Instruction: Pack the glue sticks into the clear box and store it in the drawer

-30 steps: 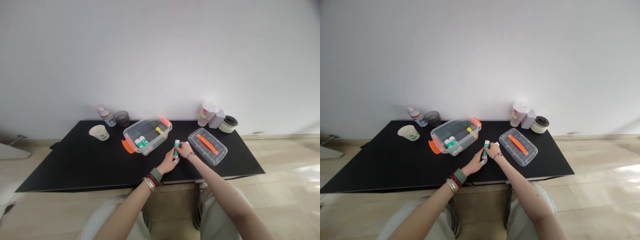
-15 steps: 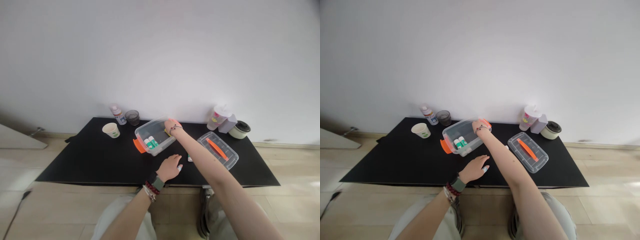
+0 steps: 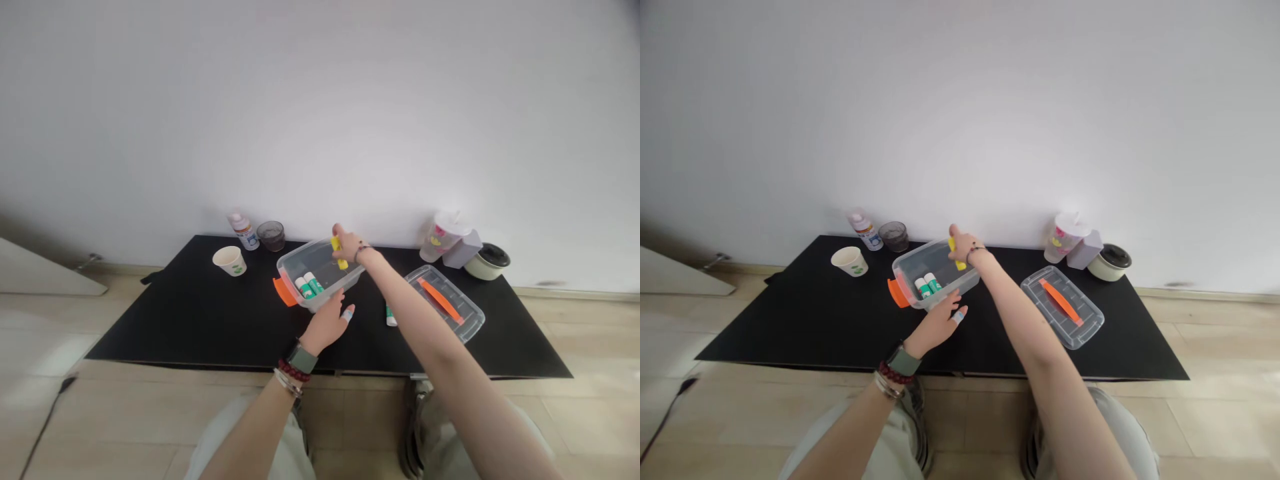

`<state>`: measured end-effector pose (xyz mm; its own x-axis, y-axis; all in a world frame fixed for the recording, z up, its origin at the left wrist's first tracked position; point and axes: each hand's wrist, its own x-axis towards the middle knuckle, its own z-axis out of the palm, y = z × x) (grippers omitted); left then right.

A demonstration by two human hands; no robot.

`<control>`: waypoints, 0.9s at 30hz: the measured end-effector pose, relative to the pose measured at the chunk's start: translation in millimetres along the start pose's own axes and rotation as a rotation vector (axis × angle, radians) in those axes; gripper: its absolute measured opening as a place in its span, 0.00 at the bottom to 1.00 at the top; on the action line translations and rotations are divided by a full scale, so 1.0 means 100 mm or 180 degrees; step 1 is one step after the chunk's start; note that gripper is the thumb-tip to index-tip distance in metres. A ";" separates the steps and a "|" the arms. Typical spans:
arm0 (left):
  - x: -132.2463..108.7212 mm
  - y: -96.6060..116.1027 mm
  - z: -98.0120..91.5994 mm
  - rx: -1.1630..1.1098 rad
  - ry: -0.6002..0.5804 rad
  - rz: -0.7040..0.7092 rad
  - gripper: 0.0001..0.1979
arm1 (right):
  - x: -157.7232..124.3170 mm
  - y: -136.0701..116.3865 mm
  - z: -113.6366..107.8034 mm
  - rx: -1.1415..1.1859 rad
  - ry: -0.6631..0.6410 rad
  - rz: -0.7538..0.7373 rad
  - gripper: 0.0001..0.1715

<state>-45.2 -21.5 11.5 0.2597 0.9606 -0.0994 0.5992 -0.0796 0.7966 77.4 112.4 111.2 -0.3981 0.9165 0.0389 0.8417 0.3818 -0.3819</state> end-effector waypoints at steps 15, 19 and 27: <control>-0.28 0.32 0.32 -0.1355 -0.1284 0.0351 0.24 | -1.88 0.35 0.55 0.2205 0.0341 0.0733 0.16; -0.34 0.33 0.28 -0.1445 -0.1483 0.0205 0.24 | -1.90 0.36 0.49 0.2395 0.0264 0.0690 0.11; -0.39 0.54 0.16 -0.2500 -0.2027 -0.0093 0.25 | -1.97 0.29 0.37 0.2602 0.0408 0.0466 0.06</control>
<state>-11.0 -67.6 48.9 0.7462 0.6202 -0.2419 0.0034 0.3598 0.9330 166.3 -61.2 58.6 -0.2192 0.9754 0.0228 0.3326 0.0967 -0.9381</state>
